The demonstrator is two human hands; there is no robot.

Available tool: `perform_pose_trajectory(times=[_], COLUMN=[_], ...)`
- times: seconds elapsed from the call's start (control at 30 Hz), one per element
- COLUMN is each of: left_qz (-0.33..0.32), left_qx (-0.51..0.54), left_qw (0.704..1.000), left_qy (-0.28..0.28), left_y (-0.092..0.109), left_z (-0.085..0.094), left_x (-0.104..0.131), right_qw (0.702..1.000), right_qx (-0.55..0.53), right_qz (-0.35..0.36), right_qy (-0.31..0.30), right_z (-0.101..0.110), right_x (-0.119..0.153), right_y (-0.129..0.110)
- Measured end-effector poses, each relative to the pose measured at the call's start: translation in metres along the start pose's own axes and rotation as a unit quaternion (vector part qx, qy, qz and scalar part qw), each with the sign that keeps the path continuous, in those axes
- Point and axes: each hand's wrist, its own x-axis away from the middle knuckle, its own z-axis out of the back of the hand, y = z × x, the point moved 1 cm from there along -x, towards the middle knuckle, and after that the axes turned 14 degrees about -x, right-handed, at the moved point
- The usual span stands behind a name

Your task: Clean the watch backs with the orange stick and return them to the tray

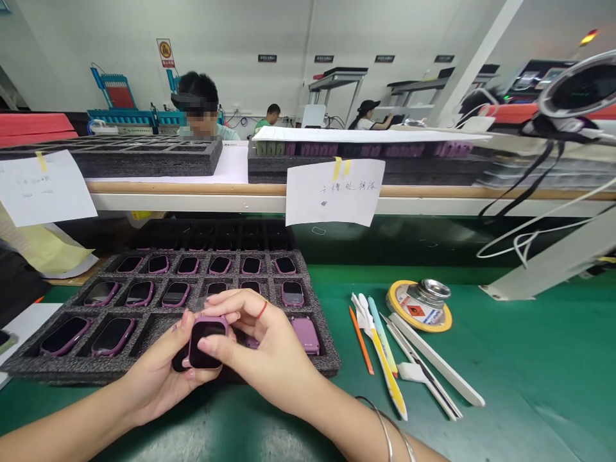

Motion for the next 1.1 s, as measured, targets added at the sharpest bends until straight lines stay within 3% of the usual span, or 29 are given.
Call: perform_pose_trajectory(times=[0.23,0.5,0.77,0.83,0.9,1.03,1.1], left_qz=[0.008,0.015,0.007,0.008,0.006,0.013,0.024], left_qx=[0.001,0.001,-0.01,-0.005,0.003,0.018,0.015], left_qw=[1.0,1.0,0.999,0.999,0.999,0.999,0.999], left_qy=[0.005,-0.016,-0.029,-0.033,-0.039,-0.035,-0.022], left_y=[0.002,0.002,0.002,0.001,0.002,0.002,0.002], left_z=[-0.001,0.001,0.001,0.001,0.002,0.001,0.001], left_x=[0.001,0.003,0.002,0.002,0.001,0.001,0.001], right_qw=[0.999,0.994,0.974,0.959,0.926,0.836,0.819], right_qx=[0.007,0.023,0.096,0.148,0.231,0.394,0.43], right_qz=[-0.005,0.076,0.187,0.224,0.292,0.369,0.357], right_qy=[0.039,0.076,0.08,0.086,0.061,-0.102,-0.13], right_z=[0.006,0.024,0.022,0.02,0.02,0.023,0.028], right_x=[0.0,-0.005,-0.002,0.001,0.005,0.015,0.019], right_y=[-0.002,-0.006,-0.021,-0.023,-0.026,-0.028,-0.023])
